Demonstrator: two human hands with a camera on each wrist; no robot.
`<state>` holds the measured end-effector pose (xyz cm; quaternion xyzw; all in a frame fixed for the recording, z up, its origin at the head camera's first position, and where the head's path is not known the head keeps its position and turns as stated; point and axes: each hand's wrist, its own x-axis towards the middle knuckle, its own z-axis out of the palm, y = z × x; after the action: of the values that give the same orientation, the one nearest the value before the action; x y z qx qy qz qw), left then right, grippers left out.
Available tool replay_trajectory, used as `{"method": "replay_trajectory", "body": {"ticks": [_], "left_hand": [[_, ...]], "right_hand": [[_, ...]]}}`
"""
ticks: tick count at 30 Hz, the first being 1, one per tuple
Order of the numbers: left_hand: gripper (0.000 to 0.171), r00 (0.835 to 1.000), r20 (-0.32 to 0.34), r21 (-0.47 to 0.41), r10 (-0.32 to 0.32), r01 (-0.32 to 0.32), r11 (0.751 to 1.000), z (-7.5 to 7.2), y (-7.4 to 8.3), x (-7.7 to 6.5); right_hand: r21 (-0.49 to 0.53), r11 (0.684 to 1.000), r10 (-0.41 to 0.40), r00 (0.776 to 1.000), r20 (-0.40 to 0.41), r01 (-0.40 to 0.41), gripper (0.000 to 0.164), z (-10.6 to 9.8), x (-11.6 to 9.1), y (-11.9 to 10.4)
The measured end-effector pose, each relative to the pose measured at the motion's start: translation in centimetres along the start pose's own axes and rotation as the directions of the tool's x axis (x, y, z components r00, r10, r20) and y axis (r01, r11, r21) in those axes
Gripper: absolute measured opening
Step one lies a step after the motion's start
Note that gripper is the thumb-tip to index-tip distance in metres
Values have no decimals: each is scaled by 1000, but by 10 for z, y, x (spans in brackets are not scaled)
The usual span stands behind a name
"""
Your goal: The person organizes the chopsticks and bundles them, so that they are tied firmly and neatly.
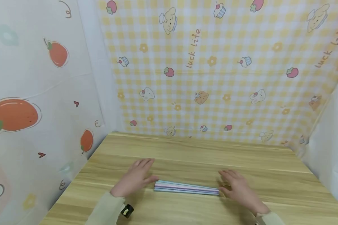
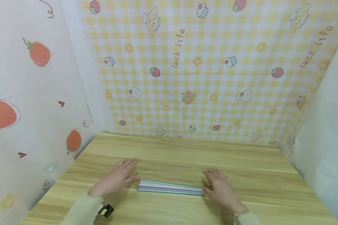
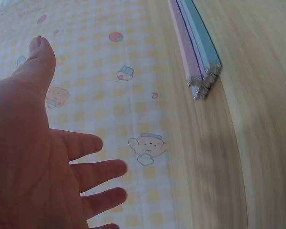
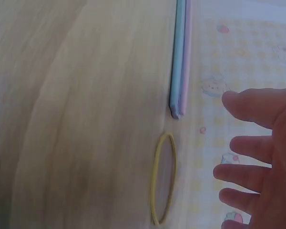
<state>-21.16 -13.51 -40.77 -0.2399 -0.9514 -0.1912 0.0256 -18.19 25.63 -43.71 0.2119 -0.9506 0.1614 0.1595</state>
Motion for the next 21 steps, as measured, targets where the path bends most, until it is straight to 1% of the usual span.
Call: {"method": "replay_trajectory", "body": {"ticks": [3,5,7,11,14,16,21], "left_hand": [[82,1000,21,-30,15,-15,999,3,5,5],[80,999,45,-47,13,-10,999,5,8,7],[79,997,72,-44,10,-7,999,8,11,10],[79,993,112,12,28,-30,999,18,16,15],[79,991,127,66,50,-59,996,26,19,18],[76,989,132,90,66,-79,993,30,21,19],[54,985,117,167,130,-149,975,37,26,18]], "right_hand": [[26,1000,0,999,39,-1,57,5,5,-4],[37,999,2,997,80,-5,56,9,9,-7],[43,999,-2,993,122,-3,54,12,12,-9],[56,998,-28,985,173,19,48,19,17,-13],[51,998,-53,981,184,45,43,21,20,-16],[46,997,-67,980,187,60,40,22,21,-17],[30,994,-106,979,176,102,25,24,22,-20]]}}
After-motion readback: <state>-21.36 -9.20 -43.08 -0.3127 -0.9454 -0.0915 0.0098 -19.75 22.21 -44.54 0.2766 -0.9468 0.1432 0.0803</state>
